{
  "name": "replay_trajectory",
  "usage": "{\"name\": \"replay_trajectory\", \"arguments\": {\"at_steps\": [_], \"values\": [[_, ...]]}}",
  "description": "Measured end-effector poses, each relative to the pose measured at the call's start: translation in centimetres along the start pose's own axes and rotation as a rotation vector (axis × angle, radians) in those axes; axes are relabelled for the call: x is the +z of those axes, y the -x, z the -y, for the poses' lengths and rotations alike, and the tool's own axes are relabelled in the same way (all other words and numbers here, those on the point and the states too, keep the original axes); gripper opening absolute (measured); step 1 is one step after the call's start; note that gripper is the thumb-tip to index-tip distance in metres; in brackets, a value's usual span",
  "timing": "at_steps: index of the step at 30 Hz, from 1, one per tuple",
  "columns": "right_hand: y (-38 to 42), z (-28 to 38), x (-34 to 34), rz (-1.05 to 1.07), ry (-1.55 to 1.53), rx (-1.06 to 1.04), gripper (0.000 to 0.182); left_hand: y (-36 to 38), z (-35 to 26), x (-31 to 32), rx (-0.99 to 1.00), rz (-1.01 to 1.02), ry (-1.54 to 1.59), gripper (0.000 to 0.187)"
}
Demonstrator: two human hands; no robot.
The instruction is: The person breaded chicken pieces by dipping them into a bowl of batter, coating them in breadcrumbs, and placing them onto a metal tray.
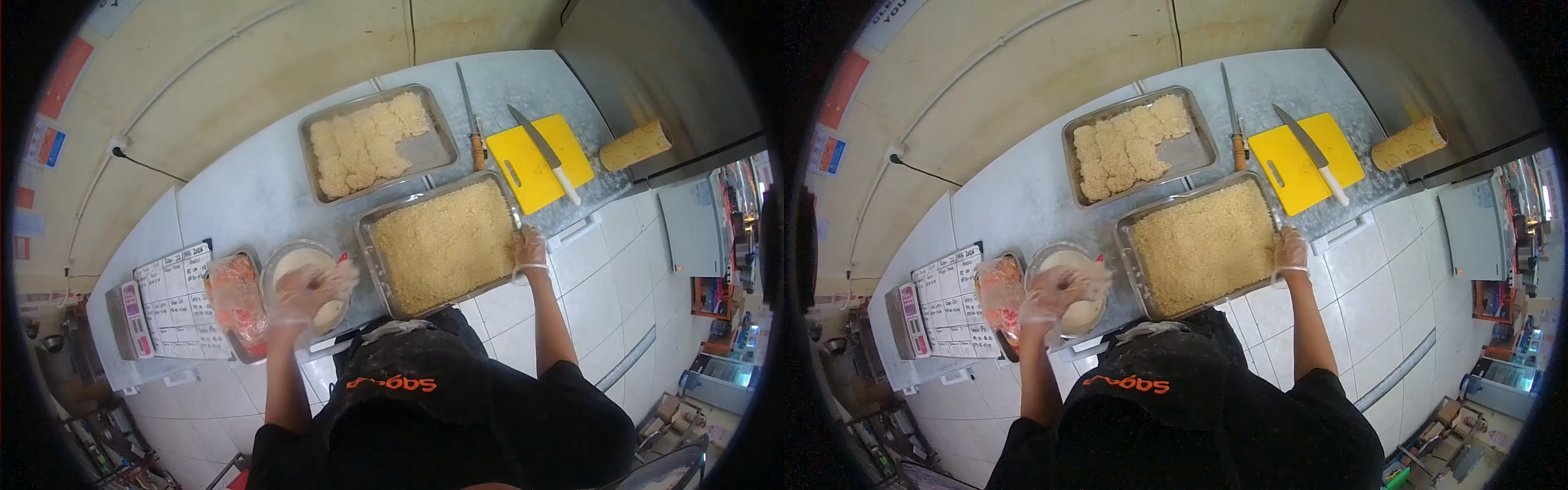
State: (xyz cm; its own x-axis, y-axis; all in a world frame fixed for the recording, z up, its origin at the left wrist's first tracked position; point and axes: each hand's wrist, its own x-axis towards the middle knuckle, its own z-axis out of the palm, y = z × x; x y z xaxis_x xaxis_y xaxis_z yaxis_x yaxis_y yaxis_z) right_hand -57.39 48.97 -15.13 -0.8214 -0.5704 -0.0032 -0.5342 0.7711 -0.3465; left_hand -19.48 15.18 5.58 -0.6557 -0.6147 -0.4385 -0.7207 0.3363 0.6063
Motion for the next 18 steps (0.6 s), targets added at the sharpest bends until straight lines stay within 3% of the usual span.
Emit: {"name": "replay_trajectory", "arguments": {"at_steps": [2, 5, 8, 11, 13, 14, 17, 18], "values": [[1.0, 2.5, -2.0, -0.086, -0.085, -0.076, 0.031, -1.9, -2.0, 2.2, 0.163, 0.046, 0.142, 0.030], [2.4, 4.2, -2.5, -0.051, -0.156, -0.170, 0.053, -5.8, -1.9, 6.6, 0.181, 0.105, 0.340, 0.034], [4.1, 6.2, -0.6, 0.050, -0.025, -0.162, 0.063, -8.8, 1.6, 10.4, 0.067, 0.196, 0.230, 0.036], [4.0, 8.2, 2.1, 0.167, 0.135, -0.091, 0.071, -5.3, -0.7, 8.0, 0.015, 0.145, 0.332, 0.036], [1.9, 8.6, 5.1, 0.360, -0.077, -0.005, 0.074, -4.2, 1.4, 7.3, 0.057, 0.063, 0.332, 0.032], [1.1, 8.7, 5.6, 0.404, -0.198, -0.022, 0.074, -3.6, 2.7, 6.7, 0.074, 0.021, 0.330, 0.031], [-0.7, 9.4, 5.0, 0.569, -0.257, -0.325, 0.073, -0.1, 3.2, 3.5, -0.197, -0.184, 0.409, 0.029], [-1.1, 11.3, 3.1, 0.649, -0.318, -0.323, 0.071, 0.7, 4.2, 2.8, -0.211, -0.232, 0.417, 0.030]]}}
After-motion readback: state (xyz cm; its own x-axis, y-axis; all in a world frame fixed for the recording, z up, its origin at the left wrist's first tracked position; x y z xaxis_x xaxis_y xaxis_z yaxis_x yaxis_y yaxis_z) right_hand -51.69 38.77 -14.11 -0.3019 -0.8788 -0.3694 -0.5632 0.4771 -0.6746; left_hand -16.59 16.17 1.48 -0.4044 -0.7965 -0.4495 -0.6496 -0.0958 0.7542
